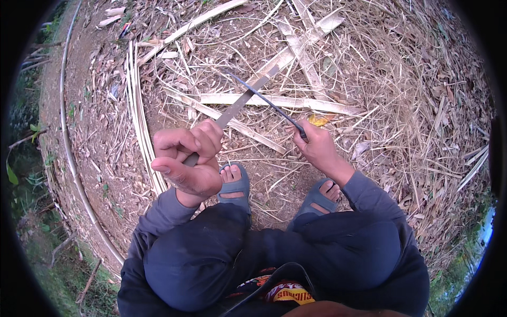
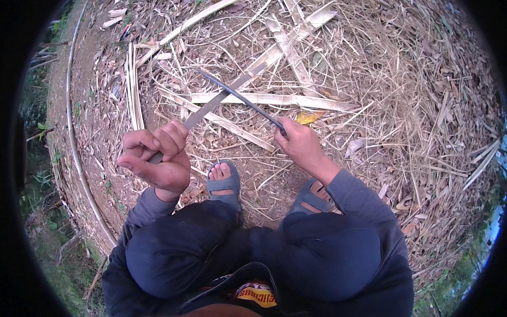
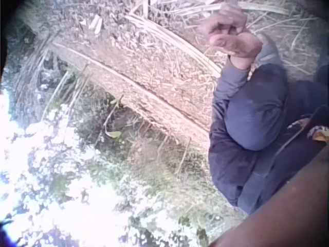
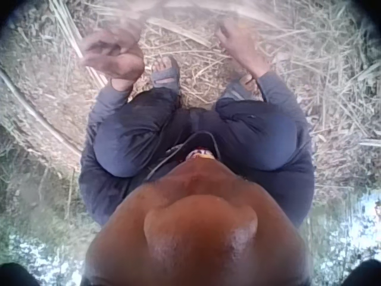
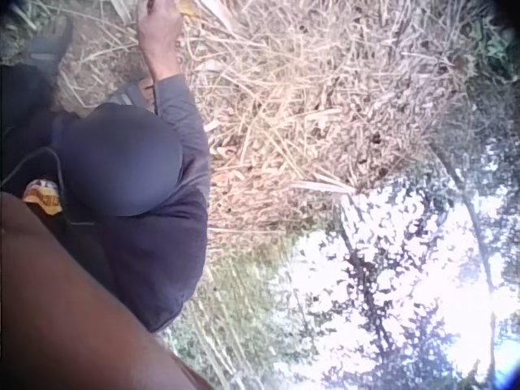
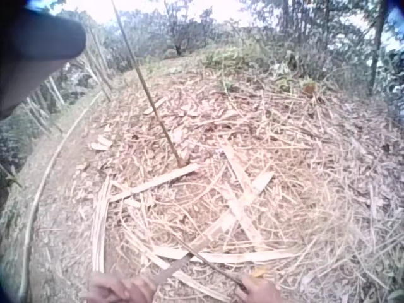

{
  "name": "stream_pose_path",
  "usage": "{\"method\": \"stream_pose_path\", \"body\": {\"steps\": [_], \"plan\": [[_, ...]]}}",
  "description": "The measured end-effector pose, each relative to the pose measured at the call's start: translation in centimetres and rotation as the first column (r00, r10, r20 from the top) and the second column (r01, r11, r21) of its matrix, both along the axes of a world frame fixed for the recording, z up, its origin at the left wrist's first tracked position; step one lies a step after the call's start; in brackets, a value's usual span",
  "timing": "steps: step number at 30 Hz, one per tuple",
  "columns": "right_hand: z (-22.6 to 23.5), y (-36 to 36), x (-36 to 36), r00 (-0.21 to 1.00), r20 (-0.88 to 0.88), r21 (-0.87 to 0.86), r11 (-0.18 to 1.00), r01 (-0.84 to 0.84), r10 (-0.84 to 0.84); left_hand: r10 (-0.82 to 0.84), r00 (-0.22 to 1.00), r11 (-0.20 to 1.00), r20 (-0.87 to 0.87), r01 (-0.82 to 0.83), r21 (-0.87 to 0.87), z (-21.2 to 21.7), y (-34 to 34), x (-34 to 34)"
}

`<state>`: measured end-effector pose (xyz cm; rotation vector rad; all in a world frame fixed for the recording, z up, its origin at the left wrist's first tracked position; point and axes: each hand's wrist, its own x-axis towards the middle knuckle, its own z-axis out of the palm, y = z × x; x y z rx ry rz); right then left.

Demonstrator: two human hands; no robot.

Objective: The person sits on the ground and uses a machete to split long bamboo stalks into thin strips. They repeatedly hold the bamboo, strike it with the blade, and separate the resulting pieces, placing the finished strips on the ground.

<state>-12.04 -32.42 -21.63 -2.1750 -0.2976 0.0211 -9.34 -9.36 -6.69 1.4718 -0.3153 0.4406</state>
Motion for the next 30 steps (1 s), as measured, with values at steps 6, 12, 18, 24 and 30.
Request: {"method": "stream_pose_path", "body": {"steps": [6,12,18,24,30], "plan": [[-0.1,-1.7,1.6,0.973,-0.232,-0.08,0.997,-0.01,-0.009,-0.01,0.999,1.0,-0.03,0.01,-0.003,0.5,0.3,0.5],[-1.9,-0.4,2.2,0.924,-0.362,-0.086,0.991,0.103,-0.127,0.017,0.999,0.998,-0.043,-0.02,-0.063,0.8,0.3,1.2],[0.7,-0.6,2.1,0.997,-0.057,-0.01,0.999,-0.049,0.048,-0.318,0.948,0.941,-0.02,0.318,0.117,0.7,2.4,0.8],[-0.4,-3.7,4.2,0.932,-0.351,-0.234,0.972,0.006,-0.09,-0.478,0.878,0.844,0.035,0.447,0.298,1.2,1.7,0.5],[4.4,-0.8,1.7,0.961,-0.253,0.073,0.993,-0.094,0.11,-0.75,0.661,0.585,-0.01,0.67,0.457,1.8,0.6,1.2]]}}
